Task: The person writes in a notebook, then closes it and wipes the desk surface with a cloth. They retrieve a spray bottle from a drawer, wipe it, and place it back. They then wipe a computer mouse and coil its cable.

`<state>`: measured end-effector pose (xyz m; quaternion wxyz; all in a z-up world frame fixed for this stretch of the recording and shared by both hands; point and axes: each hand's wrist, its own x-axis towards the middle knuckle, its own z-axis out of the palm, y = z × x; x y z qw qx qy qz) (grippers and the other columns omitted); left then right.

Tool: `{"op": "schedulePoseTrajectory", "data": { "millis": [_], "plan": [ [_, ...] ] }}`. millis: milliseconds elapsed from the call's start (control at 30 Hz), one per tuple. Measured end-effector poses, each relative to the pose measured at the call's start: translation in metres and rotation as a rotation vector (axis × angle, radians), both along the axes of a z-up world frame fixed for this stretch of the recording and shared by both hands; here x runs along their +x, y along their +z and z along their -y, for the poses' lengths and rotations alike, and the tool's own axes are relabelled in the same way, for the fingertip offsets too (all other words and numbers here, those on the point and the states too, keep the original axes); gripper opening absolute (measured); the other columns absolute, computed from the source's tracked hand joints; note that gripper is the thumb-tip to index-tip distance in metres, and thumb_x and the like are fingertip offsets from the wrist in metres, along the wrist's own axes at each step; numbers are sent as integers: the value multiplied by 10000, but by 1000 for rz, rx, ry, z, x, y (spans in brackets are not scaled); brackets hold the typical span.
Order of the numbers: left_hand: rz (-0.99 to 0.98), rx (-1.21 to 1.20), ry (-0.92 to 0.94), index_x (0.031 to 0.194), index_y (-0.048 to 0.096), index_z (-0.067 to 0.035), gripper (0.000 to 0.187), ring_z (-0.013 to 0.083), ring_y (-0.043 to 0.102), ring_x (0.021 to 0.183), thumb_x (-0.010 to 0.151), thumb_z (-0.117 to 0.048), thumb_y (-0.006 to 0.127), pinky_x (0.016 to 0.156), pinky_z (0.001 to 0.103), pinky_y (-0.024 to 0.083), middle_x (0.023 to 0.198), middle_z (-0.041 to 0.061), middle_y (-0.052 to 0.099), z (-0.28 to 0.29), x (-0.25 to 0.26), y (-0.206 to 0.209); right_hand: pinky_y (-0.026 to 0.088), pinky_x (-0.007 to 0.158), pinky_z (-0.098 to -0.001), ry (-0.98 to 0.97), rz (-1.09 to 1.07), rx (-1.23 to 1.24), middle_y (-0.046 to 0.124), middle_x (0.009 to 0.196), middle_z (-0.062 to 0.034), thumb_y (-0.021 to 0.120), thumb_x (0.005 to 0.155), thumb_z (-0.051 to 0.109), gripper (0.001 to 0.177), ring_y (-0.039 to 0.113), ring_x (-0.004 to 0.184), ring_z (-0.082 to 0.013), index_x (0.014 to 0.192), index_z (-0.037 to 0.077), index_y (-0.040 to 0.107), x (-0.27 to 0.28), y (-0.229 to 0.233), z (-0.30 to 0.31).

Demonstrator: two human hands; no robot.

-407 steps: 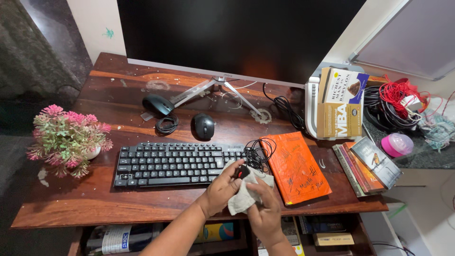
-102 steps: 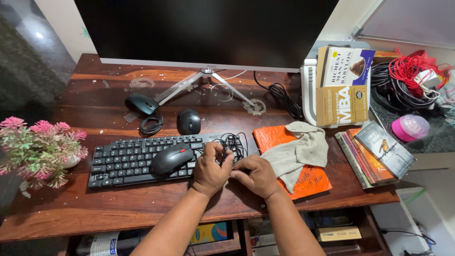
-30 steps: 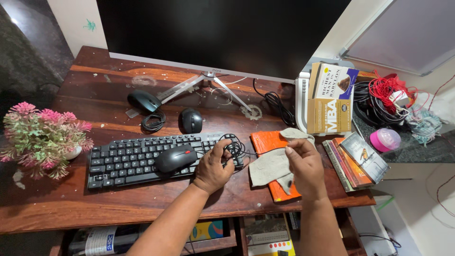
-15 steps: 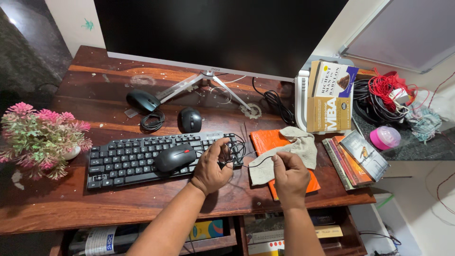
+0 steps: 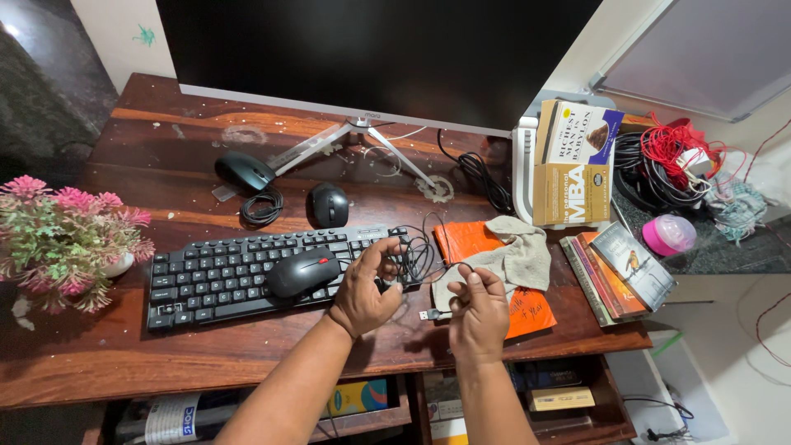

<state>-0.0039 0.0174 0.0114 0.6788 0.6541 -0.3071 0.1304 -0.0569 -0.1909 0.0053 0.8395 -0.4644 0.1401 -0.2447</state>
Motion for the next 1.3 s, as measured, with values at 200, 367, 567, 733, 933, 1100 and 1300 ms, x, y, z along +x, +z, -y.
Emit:
{"op": "schedulePoseTrajectory", "data": {
  "millis": [200, 367, 567, 733, 933, 1100, 1300],
  "plan": [
    [-148, -118, -73, 1395, 500, -42, 551, 160, 670, 924, 857, 76, 473, 874, 313, 582, 1222, 129, 692, 4, 8, -14, 496, 628, -288, 164, -50, 199, 716, 1094, -57, 579, 993, 84, 118, 696, 889, -204, 1088, 152, 565, -3, -8, -13],
    [-84, -66, 4, 1366, 490, -78, 492, 176, 754, 975, 910, 106, 482, 851, 302, 623, 1161, 118, 739, 10, 11, -20, 505, 649, -297, 113, -19, 187, 701, 1107, -73, 579, 999, 80, 110, 694, 880, -209, 1088, 140, 553, 1, -4, -20],
    [-39, -16, 0, 1342, 518, -104, 527, 227, 746, 913, 854, 45, 649, 792, 332, 602, 1043, 112, 734, 8, 7, -9, 512, 638, -303, 146, 15, 224, 692, 1103, -59, 597, 994, 96, 122, 688, 853, -199, 1084, 163, 548, 7, -4, -15],
    [28, 117, 51, 1290, 541, -124, 576, 215, 711, 739, 747, -13, 696, 662, 333, 570, 841, 58, 672, 5, 3, -4, 496, 656, -286, 241, -36, 53, 685, 1143, -66, 579, 1005, 50, 206, 654, 896, -135, 1206, 95, 588, 8, -17, -8],
    [-58, 113, 112, 1265, 508, -105, 539, 209, 618, 555, 755, -15, 659, 548, 343, 515, 646, 36, 562, 10, 3, -11, 450, 751, -309, 108, -142, -689, 671, 1192, -92, 673, 884, 51, 557, 565, 926, -164, 1434, 70, 595, -8, 15, 5],
    [38, 84, 63, 1291, 459, -85, 557, 157, 653, 598, 793, -45, 706, 573, 316, 531, 676, 12, 618, 10, 4, -15, 504, 926, -386, 240, -61, -1381, 709, 1187, -113, 928, 653, 207, 811, 666, 1097, -264, 1338, 25, 536, -25, 51, -33],
    [-58, 34, 126, 994, 603, -70, 184, 149, 662, 580, 882, -99, 746, 544, 311, 521, 667, 38, 661, 3, -8, 5, 584, 819, -301, 223, -178, -942, 804, 956, -53, 700, 901, 141, 204, 741, 899, -182, 1063, 27, 749, 6, 29, -15]
  ]
}}
